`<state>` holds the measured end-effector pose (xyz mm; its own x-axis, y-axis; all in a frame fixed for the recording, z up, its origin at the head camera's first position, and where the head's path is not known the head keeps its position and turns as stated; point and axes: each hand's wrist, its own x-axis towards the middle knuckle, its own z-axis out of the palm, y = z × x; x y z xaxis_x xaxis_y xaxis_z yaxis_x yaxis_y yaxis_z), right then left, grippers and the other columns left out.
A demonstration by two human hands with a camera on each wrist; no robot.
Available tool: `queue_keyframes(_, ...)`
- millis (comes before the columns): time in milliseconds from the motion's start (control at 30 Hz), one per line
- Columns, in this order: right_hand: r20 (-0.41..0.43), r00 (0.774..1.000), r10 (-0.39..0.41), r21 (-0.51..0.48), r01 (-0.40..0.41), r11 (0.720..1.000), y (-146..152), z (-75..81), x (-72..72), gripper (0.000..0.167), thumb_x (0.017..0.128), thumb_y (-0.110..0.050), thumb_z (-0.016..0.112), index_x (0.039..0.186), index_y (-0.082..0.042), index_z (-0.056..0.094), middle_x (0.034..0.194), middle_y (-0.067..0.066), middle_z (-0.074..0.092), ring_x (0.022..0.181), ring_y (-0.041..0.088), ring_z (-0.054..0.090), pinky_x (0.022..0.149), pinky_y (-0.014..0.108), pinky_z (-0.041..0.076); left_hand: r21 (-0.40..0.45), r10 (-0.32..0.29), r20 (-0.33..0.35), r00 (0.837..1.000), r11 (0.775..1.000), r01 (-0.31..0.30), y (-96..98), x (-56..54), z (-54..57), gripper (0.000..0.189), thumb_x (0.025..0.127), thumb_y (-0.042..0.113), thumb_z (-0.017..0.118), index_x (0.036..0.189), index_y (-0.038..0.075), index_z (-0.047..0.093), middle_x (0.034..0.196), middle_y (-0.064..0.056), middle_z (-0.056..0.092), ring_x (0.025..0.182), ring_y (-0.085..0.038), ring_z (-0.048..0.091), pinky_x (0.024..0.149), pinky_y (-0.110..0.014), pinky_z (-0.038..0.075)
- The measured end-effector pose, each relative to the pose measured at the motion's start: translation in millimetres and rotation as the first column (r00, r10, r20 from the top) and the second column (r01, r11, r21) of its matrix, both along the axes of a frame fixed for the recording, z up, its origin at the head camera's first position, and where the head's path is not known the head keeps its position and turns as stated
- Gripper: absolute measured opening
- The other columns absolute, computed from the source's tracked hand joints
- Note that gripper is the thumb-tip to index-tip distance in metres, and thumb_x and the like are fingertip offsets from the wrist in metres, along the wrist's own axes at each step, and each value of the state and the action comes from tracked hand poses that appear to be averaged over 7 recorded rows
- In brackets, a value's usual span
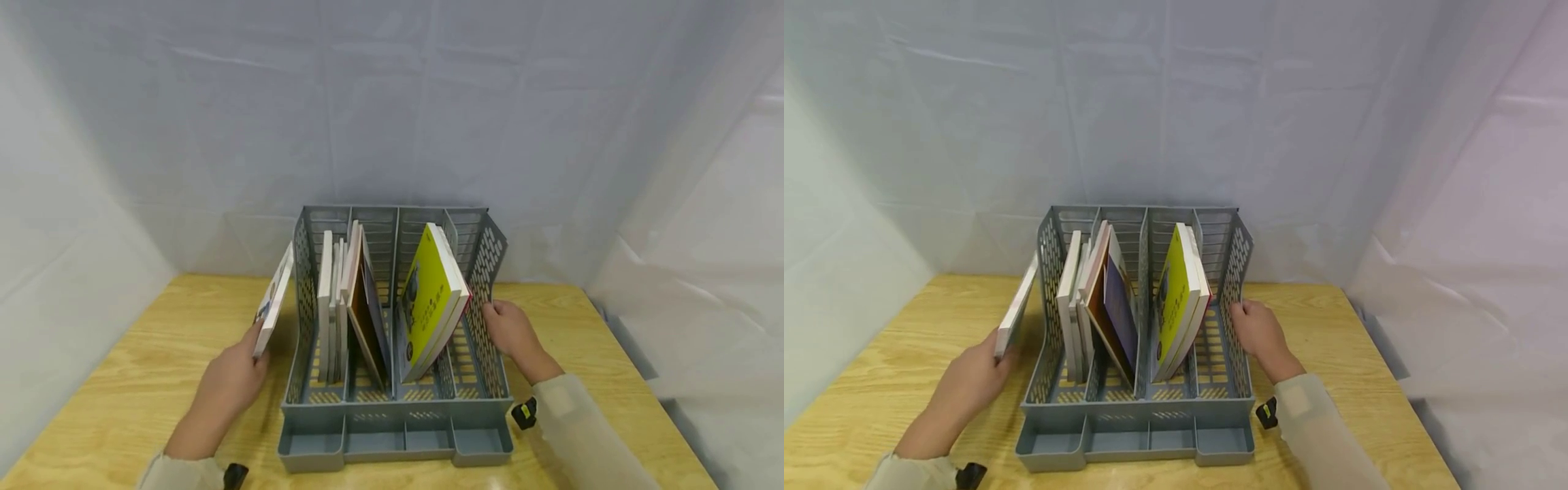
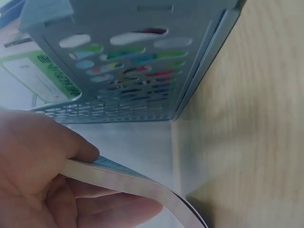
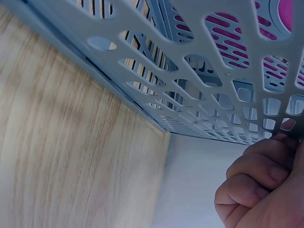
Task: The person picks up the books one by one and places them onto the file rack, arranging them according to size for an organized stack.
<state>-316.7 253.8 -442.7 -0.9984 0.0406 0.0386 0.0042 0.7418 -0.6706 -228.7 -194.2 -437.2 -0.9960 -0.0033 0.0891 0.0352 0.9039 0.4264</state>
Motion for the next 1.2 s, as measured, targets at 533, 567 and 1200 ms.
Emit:
queue_keyframes(533, -0.007, 1.0, 0.005, 0.007, -0.005, 1.0, 1, -3.3, 2.1, 0.047, 0.109, -0.035, 0.032, 0.069, -0.013, 0.043, 0.059, 0.003, 0.043, 0.052, 0.021, 0.038, 0.054, 0.035, 0.036, 0.189, 0.047, -0.078, 0.996, 0.981, -0.032, 3.5, 41.5, -1.9, 0.052, 0.108, 0.02, 0.049, 0.142, -0.019, 0.046, 0.132, -0.041, 0.057, 0.118, -0.056, 0.06, 0.09, -0.063, 0.054)
queue_keyframes(567, -0.009, 1.0, 0.004, 0.01, -0.004, 1.0, 1, -3.6, 2.3, 0.047, 0.109, -0.035, 0.032, 0.069, -0.013, 0.043, 0.059, 0.003, 0.043, 0.052, 0.021, 0.038, 0.054, 0.035, 0.035, 0.222, 0.056, -0.082, 0.995, 0.974, -0.036, 4.1, 43.0, -1.6, 0.052, 0.108, 0.02, 0.049, 0.143, -0.018, 0.045, 0.133, -0.04, 0.056, 0.119, -0.056, 0.06, 0.09, -0.062, 0.054)
queue_keyframes(1200, -0.015, 1.0, 0.009, 0.001, -0.009, 1.0, -2, -1.1, 1.6, 0.047, 0.109, -0.034, 0.032, 0.069, -0.012, 0.044, 0.059, 0.003, 0.043, 0.052, 0.021, 0.038, 0.054, 0.035, 0.036, 0.428, 0.142, -0.768, 0.625, 0.839, 0.336, 39.9, 66.3, 32.8, 0.077, 0.098, -0.012, 0.049, 0.162, 0.001, 0.009, 0.164, -0.015, 0.036, 0.144, -0.017, 0.047, 0.107, -0.02, 0.044)
